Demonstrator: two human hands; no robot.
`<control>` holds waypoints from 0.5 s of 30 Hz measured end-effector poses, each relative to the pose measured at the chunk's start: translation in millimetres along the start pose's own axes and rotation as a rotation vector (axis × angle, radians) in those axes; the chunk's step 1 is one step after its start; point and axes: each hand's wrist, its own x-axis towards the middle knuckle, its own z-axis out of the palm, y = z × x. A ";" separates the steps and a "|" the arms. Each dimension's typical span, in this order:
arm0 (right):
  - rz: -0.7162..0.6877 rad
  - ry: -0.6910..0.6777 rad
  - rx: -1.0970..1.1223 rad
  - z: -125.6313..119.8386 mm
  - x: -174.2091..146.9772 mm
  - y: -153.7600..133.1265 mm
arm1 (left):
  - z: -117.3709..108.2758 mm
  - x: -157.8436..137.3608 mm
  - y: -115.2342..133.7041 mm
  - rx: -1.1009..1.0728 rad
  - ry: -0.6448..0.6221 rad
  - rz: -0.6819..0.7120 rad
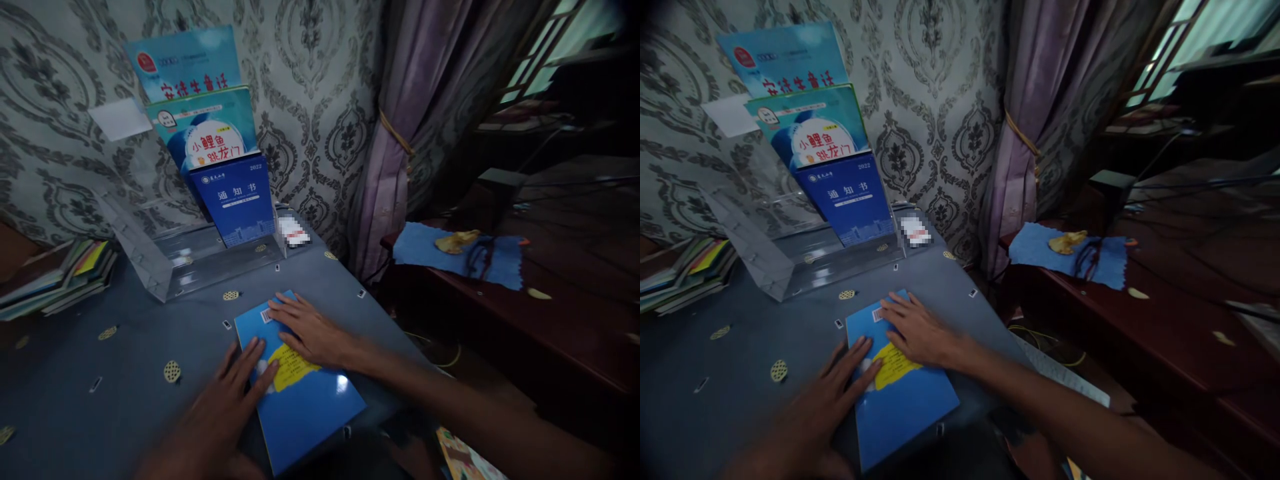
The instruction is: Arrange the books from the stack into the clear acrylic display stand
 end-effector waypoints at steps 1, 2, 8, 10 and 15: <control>0.001 -0.002 0.004 0.4 -5.4 -4.9 | 2.0 -3.1 5.5 0.019 -0.008 0.007; 0.001 -0.001 0.008 1.1 -10.9 -9.3 | 4.5 -5.9 10.9 0.050 -0.007 0.018; -0.012 0.035 0.031 6.5 -37.3 -24.1 | 20.9 -15.7 36.5 0.331 0.210 0.058; -0.013 0.020 0.064 4.4 -42.1 -26.2 | 19.1 -15.3 40.6 0.371 0.313 0.078; 0.005 -0.113 0.237 -11.3 -45.7 -32.6 | -1.3 -3.1 44.9 0.232 0.525 0.125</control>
